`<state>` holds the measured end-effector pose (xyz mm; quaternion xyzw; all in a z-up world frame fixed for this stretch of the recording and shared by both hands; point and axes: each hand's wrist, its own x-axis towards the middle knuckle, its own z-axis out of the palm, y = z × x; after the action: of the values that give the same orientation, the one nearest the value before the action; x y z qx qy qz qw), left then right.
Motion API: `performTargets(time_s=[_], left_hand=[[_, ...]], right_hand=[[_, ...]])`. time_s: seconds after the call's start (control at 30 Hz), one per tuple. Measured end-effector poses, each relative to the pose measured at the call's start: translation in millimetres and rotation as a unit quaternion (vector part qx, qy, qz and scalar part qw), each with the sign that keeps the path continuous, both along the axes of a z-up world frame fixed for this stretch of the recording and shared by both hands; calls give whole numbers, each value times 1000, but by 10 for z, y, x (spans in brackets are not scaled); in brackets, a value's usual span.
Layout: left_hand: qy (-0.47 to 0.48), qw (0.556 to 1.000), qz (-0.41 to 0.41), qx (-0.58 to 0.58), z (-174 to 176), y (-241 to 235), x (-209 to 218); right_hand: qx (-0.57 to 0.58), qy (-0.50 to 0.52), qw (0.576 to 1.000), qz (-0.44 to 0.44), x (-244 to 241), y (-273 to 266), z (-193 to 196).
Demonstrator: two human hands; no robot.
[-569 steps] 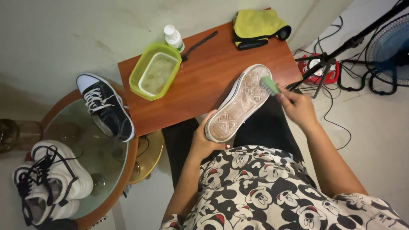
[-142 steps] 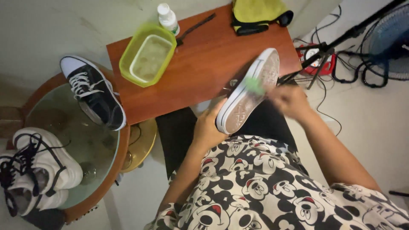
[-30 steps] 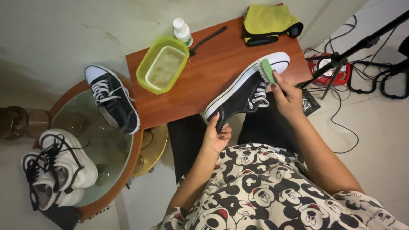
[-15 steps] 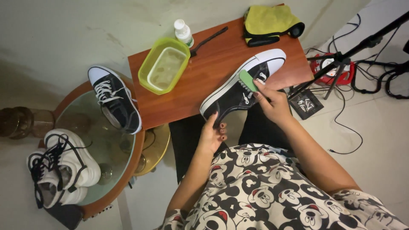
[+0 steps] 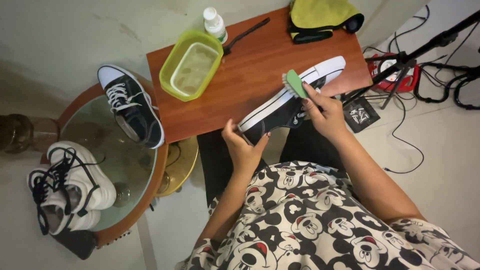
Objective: The person scrubs the sole and upper of a black sneaker using a green brush and a yellow cloth. They repeatedly dip the brush into a container of water and wipe the shoe, focusing on the white rubber parts and the black fabric.
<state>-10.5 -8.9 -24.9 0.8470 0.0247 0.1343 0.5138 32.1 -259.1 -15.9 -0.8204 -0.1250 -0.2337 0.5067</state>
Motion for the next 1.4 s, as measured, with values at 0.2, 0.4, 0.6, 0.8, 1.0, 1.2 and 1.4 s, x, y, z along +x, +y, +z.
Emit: performTargets(time_s=[0.2,0.4,0.6,0.8,1.0,1.2,1.4], left_hand=[[-239,941,-86,225,1,-90,103],[-279,911,-91,291,-247,-77,234],[-316,902,-126,266,-102,-104,298],[-295,906,-176,249,-87,-55,285],[-328,904,-147,230,-22,-83,358],[-345,903,-133,218,-34,-80,359],[-261,930,-158,203,-150,-76,376]], right_hand=[[-27,-18,999,-16,65,-38,-160],[-13,16,999,-33,161,-90,-425],[16,19,999,-28,218,44,-277],[-31,94,995,-24,216,-63,-433],[9,98,994,-43,178,-33,-403],[14,124,989,-74,149,-76,-475],[27,101,993,-63,87,-144,-555]])
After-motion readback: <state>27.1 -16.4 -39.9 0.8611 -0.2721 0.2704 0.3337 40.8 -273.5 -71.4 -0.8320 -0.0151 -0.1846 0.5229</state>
